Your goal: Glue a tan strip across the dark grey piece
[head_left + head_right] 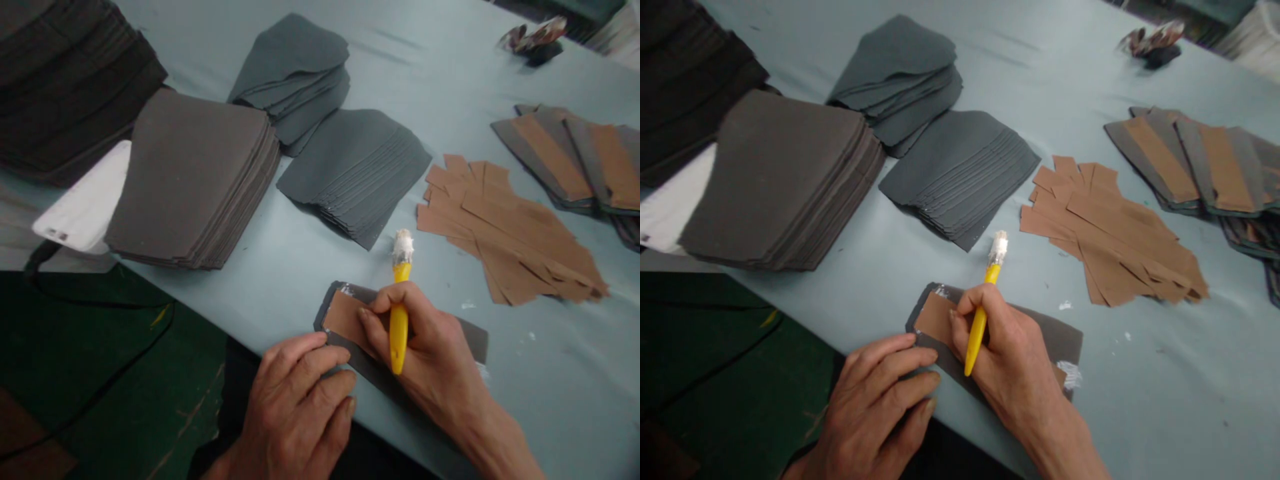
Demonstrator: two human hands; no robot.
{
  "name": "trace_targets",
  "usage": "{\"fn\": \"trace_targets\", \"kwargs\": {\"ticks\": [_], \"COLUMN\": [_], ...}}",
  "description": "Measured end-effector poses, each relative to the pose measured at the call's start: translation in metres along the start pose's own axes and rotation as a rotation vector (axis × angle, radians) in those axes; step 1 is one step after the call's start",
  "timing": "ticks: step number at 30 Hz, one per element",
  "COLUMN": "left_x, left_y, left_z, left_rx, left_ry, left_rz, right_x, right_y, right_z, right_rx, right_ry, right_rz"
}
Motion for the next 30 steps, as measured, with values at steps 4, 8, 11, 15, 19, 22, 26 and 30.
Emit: {"fn": "trace_targets", "kwargs": {"ticks": [4,8,11,15,19,22,26,30], "left_x": [0.000,0.000,0.000,0.000,0.000,-0.001,-0.009,-0.024], "left_y": [0.003,0.003,0.001,-0.001,0.000,0.001,-0.005,-0.013], "left_z": [-0.001,0.000,0.001,0.002,0.003,0.005,0.010,0.013], "left_rx": [-0.008,-0.008,-0.007,-0.019,-0.012,0.012,-0.044,-0.144], "left_ry": [-0.018,-0.012,0.002,0.005,-0.008,-0.024,0.011,0.062], "left_rz": [-0.004,-0.011,-0.013,-0.018,-0.025,-0.030,-0.018,-0.011], "right_x": [0.001,0.001,0.001,0.002,0.002,0.001,0.001,0.000], "right_y": [0.000,-0.001,-0.001,0.000,0.000,0.001,0.001,0.000], "right_z": [-0.001,-0.001,-0.001,-0.001,-0.002,-0.002,-0.002,-0.002], "right_rx": [0.025,0.026,0.020,0.012,0.007,0.006,0.005,0.003], "right_ry": [0.007,0.006,-0.001,-0.016,-0.020,-0.020,-0.026,-0.019], "right_rz": [0.006,0.011,0.000,-0.017,-0.014,-0.011,-0.024,-0.017]}}
Point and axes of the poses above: each hand's wrist, its own x-axis away from the middle knuckle, its own z-axis out of the back of the hand, y = z × x, the point moved 4 cm from there along -x, towards the middle knuckle, and after that the axes turned 4 degrees about z, right-handed, at the moved point
